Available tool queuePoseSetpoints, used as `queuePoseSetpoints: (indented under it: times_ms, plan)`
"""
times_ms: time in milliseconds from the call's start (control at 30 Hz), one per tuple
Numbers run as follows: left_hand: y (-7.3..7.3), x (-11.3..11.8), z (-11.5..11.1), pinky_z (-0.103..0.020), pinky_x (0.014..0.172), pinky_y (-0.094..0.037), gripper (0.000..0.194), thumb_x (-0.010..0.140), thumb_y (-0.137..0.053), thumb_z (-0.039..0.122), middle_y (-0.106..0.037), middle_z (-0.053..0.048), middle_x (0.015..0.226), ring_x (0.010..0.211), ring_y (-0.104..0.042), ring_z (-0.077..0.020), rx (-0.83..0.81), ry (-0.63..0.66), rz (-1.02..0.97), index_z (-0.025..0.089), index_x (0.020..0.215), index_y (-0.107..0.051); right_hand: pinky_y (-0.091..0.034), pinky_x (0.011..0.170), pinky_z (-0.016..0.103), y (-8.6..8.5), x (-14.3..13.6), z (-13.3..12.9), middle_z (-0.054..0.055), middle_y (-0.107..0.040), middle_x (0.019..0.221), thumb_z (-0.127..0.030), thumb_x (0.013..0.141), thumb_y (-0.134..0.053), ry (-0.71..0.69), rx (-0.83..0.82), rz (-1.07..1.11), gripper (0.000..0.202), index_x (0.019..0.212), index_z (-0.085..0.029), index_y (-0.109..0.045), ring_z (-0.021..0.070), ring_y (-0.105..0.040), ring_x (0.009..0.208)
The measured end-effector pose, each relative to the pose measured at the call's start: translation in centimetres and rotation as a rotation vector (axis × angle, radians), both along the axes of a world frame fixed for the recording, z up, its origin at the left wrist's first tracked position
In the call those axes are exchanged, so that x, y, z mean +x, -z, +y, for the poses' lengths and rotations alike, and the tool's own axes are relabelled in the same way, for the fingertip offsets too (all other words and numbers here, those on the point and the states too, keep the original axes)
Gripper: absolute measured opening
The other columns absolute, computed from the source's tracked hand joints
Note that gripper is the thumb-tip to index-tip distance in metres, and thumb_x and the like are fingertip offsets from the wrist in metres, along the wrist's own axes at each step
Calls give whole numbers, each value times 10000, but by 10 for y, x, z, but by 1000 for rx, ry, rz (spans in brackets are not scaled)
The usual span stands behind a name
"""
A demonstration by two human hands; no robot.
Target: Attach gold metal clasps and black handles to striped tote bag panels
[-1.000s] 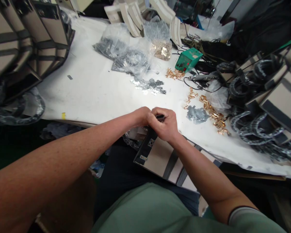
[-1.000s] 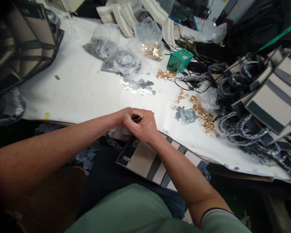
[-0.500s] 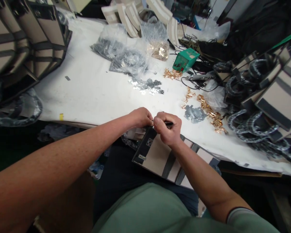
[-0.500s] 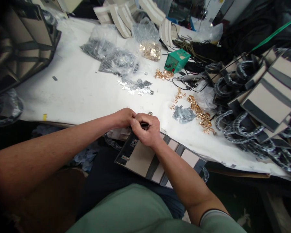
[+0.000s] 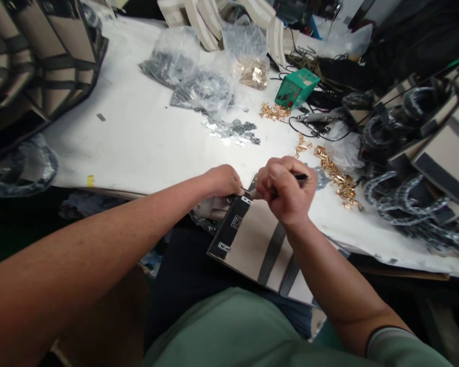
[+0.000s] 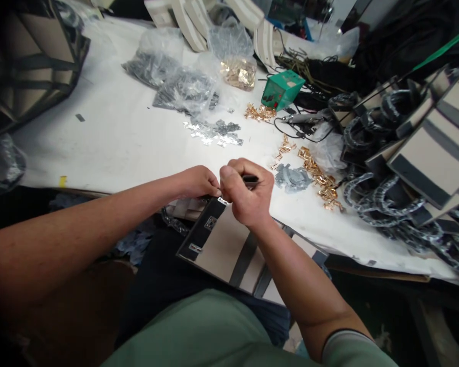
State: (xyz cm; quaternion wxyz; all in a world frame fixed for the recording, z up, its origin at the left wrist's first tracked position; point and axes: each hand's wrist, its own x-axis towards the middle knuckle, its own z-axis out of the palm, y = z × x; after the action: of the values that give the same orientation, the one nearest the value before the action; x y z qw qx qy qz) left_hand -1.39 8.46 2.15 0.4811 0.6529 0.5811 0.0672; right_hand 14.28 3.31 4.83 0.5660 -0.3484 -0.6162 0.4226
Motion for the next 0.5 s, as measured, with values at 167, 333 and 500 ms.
queuePoseSetpoints:
  times_ms: [167, 333, 500]
  plan:
    - [2, -1, -1, -267, 561, -300, 178, 644, -770, 319, -563, 32, 523, 543, -476, -121, -12, -9, -4, 154, 709, -755, -356, 517, 265, 2, 2, -2, -30, -476, 546, -430, 919, -610, 30, -36, -165, 426, 580, -212, -470, 107, -430, 512]
    - [-5, -6, -11, -256, 568, -379, 186, 694, -752, 315, -683, 0, 641, 616, -585, -151, 52, 9, -4, 167, 798, -799, -385, 564, 263, -12, 30, -9, -4, -572, 600, -469, 916, -604, 35, -116, -684, 368, 683, -189, -650, 136, -526, 579]
    - [-42, -8, -43, -236, 682, -490, 212, 774, -740, 344, -783, 2, 855, 781, -686, -159, 182, 74, 47, 223, 931, -816, -506, 774, 324, 7, 84, -26, 53, -759, 1074, -480, 868, -639, -75, -139, -1026, 302, 1065, -299, -779, 244, -697, 882]
